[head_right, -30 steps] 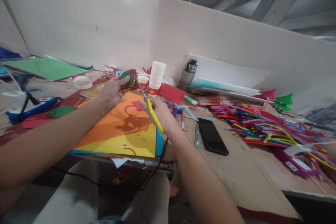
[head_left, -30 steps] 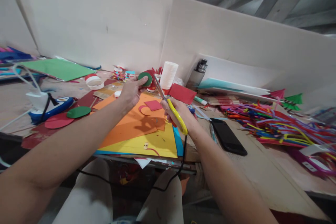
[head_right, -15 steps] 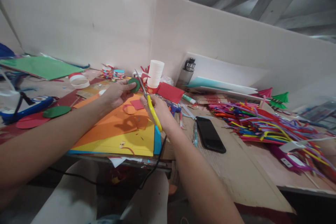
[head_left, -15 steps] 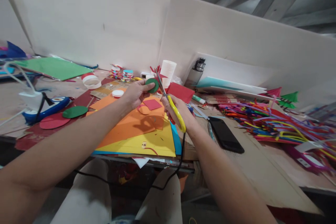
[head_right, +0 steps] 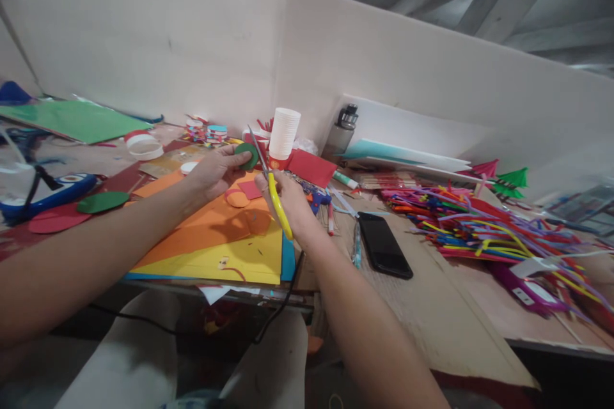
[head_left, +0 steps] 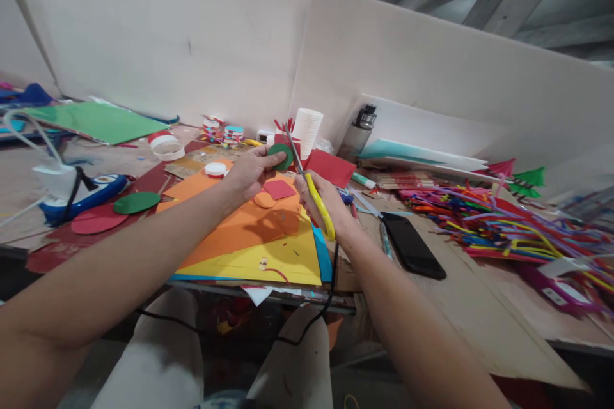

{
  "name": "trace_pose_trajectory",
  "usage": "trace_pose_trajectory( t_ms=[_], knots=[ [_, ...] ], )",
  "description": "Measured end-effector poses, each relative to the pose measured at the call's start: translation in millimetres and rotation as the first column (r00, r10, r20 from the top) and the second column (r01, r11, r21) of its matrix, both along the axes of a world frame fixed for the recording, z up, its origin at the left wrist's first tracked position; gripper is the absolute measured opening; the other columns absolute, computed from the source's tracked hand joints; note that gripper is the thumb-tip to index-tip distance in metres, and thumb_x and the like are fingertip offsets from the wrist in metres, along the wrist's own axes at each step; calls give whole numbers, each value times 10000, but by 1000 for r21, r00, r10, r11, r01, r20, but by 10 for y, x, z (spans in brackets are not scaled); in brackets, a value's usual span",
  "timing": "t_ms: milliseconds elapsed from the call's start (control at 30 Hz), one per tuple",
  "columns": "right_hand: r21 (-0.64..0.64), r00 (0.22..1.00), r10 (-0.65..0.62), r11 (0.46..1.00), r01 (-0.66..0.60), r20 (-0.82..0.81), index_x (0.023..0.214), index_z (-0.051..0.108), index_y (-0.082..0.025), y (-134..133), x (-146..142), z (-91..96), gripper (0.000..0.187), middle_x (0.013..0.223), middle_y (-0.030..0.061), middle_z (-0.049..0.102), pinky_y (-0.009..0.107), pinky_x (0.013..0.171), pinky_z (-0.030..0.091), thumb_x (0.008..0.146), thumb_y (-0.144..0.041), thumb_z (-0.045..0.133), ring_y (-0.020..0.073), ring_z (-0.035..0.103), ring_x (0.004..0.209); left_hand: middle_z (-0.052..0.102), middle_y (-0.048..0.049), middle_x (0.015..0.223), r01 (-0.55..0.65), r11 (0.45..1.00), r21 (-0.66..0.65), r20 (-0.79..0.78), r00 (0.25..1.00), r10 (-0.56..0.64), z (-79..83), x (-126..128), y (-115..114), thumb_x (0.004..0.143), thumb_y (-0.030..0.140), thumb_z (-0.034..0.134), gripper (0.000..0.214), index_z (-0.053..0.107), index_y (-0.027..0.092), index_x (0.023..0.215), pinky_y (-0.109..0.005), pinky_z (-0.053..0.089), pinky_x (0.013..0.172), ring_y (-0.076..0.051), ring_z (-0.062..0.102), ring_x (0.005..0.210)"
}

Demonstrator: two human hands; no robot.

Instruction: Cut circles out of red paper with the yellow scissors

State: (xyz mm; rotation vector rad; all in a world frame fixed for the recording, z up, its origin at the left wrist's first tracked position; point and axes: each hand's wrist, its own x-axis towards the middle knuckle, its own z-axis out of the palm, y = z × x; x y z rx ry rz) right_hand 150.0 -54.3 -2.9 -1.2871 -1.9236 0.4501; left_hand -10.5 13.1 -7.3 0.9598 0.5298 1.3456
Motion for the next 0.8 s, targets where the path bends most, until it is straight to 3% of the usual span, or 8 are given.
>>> trace_pose_trajectory(
  t_ms=[300,800],
  knots=[
    [-29,1000,-12,999,13,14,774,483,-208,21,21,-30,463,649,-3,533,246,544,378,872,-659,438,116,473,570,685,-24,683,21,1000,7,-15,1000,-21,1,-23,13,662,137,771,103,707,137,742,-217,412,565,-90,581,582],
    [-13,1000,0,1000,0,21,819,504,-199,-10,0,-34,446,683,1,532,271,644,409,892,-629,412,141,498,667,661,-9,631,-22,997,-76,8,1000,23,63,-31,-12,674,74,755,122,656,117,729,-161,363,454,-68,581,521]
  ],
)
